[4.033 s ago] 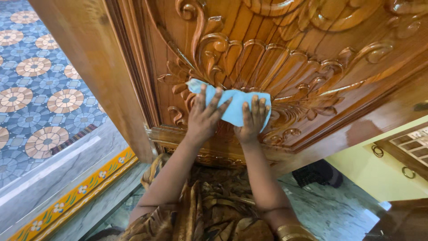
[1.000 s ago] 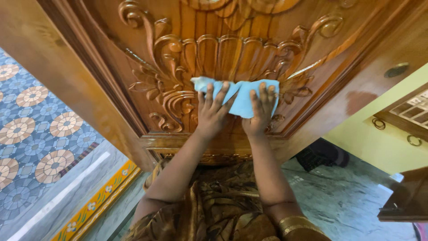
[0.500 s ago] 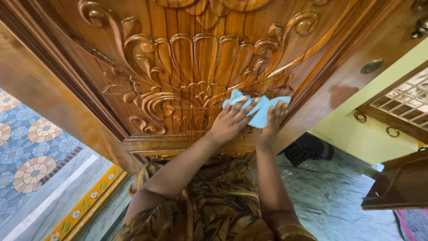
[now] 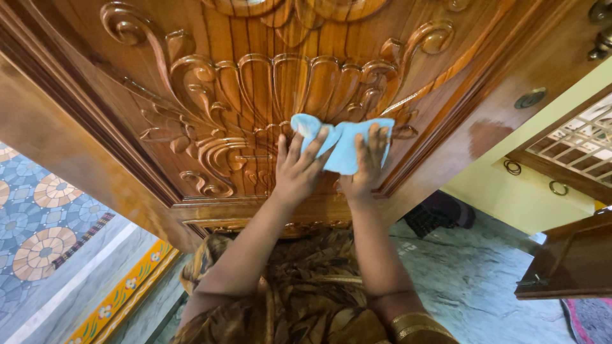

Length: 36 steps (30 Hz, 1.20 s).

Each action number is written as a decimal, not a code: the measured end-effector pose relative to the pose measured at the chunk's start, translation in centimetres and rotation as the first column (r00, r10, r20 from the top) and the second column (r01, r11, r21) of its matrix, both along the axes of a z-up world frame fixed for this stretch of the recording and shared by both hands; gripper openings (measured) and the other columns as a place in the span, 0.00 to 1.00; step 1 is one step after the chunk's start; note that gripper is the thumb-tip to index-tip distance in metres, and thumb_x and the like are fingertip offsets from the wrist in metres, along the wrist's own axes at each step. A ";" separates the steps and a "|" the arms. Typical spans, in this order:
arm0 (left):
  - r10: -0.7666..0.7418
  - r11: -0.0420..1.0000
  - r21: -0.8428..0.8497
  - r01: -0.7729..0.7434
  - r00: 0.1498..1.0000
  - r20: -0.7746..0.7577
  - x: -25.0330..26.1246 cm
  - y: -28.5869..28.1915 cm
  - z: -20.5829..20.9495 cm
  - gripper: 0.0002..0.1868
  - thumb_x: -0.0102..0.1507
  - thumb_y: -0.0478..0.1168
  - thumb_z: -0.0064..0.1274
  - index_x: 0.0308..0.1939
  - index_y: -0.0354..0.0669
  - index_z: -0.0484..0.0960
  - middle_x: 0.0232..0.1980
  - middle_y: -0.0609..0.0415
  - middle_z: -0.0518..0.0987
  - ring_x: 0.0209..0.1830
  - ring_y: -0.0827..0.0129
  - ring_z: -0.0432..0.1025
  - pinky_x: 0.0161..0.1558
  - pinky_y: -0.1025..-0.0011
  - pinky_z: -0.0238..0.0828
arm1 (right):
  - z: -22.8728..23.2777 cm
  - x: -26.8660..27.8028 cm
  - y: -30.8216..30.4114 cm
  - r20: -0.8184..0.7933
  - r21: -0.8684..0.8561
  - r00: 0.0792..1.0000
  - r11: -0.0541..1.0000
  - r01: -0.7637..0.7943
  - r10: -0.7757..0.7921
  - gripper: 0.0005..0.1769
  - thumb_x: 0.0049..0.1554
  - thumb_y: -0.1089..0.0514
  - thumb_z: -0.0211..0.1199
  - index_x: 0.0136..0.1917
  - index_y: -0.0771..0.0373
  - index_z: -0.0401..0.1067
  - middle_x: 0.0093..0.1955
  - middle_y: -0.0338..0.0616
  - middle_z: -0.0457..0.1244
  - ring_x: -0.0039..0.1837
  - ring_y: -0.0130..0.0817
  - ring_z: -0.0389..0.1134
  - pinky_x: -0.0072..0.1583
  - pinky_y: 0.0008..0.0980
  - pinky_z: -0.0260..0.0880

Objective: The person wipes the surface of a carved wooden door using a light blue cloth. They move the cloth back and forth across the intricate carvings and flat panels to clean the wood.

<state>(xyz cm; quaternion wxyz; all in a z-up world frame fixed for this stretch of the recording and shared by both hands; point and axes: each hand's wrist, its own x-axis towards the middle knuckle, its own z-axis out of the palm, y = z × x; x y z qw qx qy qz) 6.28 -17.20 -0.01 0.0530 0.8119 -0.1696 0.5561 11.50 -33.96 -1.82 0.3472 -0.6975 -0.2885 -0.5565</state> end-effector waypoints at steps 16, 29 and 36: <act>0.040 0.996 0.087 -0.035 0.997 -0.062 -1.6 3.7 -0.2 0.26 0.67 0.36 0.48 0.70 0.59 0.78 0.79 0.59 0.66 0.78 0.56 0.61 0.76 0.48 0.47 | -0.2 -1.8 4.4 0.021 0.089 1.000 0.996 0.010 -0.012 0.34 0.70 0.47 0.59 0.83 0.54 0.51 0.87 0.46 0.44 0.89 0.46 0.40 0.86 0.57 0.37; -0.006 0.960 -0.279 0.018 0.999 0.045 -2.9 8.7 -7.0 0.19 0.65 0.32 0.52 0.59 0.50 0.86 0.73 0.50 0.70 0.74 0.41 0.62 0.76 0.41 0.49 | -7.0 -1.2 8.6 -0.035 -0.284 0.999 0.958 -0.024 0.015 0.27 0.69 0.46 0.51 0.79 0.54 0.63 0.84 0.43 0.51 0.87 0.43 0.45 0.85 0.49 0.37; -0.110 0.969 -0.244 0.028 0.937 -0.331 -6.3 6.5 -2.2 0.32 0.59 0.34 0.55 0.69 0.56 0.77 0.80 0.53 0.59 0.80 0.41 0.50 0.73 0.36 0.46 | -7.7 -1.9 7.0 -0.035 -0.151 0.999 0.988 0.016 -0.021 0.32 0.70 0.48 0.53 0.82 0.59 0.53 0.85 0.53 0.47 0.88 0.48 0.38 0.83 0.56 0.33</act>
